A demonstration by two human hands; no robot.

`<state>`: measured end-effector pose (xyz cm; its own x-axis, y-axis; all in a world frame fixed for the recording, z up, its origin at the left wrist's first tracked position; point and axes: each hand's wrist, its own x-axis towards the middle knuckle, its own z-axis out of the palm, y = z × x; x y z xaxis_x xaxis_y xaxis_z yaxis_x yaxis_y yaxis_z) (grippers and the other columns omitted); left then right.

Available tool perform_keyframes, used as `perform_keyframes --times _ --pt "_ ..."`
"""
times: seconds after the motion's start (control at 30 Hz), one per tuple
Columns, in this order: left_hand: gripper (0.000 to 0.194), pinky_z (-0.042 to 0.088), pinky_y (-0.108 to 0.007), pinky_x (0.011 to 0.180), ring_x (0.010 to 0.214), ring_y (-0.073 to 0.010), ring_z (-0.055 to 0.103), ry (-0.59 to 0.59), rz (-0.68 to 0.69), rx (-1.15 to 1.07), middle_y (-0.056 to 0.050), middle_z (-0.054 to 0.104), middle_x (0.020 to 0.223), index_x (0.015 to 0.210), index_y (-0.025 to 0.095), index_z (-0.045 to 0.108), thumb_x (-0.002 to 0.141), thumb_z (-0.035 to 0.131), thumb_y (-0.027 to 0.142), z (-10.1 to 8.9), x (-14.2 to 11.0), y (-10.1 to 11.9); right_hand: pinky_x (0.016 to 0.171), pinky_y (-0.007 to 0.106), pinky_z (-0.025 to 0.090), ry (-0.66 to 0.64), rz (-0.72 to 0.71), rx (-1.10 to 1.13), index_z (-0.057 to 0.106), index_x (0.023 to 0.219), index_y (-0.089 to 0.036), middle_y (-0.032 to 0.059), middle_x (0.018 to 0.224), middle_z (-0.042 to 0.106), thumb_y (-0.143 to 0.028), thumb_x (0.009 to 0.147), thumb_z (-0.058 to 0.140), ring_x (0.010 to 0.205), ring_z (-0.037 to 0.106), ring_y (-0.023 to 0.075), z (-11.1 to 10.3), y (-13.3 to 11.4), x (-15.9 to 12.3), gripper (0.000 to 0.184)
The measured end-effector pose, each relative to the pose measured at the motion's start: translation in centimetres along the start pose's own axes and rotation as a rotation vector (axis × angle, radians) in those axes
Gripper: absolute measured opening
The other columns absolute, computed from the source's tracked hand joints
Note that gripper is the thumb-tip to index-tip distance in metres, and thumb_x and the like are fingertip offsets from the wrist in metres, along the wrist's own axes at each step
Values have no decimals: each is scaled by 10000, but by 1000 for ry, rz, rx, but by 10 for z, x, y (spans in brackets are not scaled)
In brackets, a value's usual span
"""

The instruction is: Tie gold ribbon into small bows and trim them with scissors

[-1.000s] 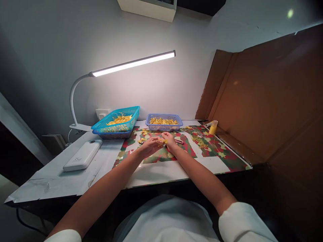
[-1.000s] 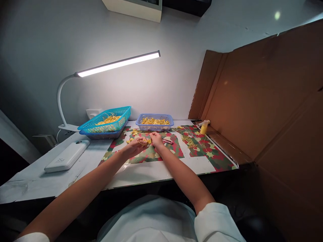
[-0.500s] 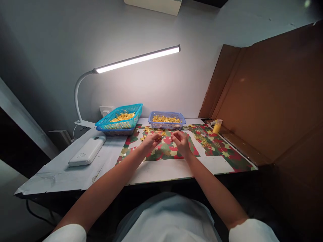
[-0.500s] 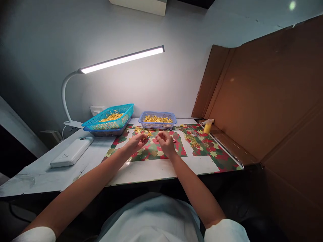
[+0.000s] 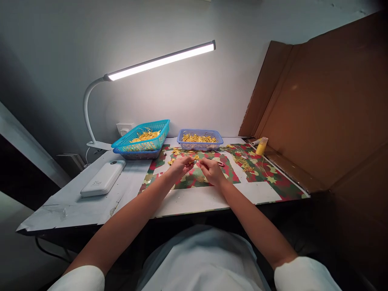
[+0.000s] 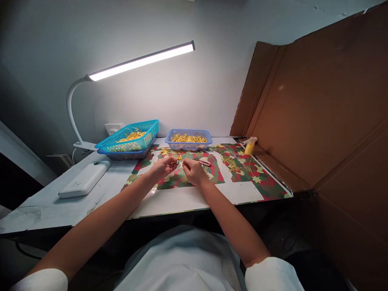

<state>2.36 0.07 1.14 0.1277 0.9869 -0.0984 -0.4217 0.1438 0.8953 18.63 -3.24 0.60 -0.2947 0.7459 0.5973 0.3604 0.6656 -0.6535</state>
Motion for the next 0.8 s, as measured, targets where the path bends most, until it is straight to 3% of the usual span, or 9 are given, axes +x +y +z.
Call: perform_keyframes --times 0.33,0.8 --pt "100 508 -208 612 591 -96 589 35 -34 -40 -26 628 627 666 135 607 653 679 67 1 -1 2 583 260 293 -7 -59 -63 377 659 -211 -27 594 427 -190 825 407 566 385 126 0 5 1 170" --pt "112 505 -212 642 602 -90 569 15 -3 41 -20 624 632 632 139 596 623 700 98 -1 0 -1 584 258 297 -14 -27 -60 370 657 -212 -31 588 413 -203 827 406 568 381 123 0 4 1 174"
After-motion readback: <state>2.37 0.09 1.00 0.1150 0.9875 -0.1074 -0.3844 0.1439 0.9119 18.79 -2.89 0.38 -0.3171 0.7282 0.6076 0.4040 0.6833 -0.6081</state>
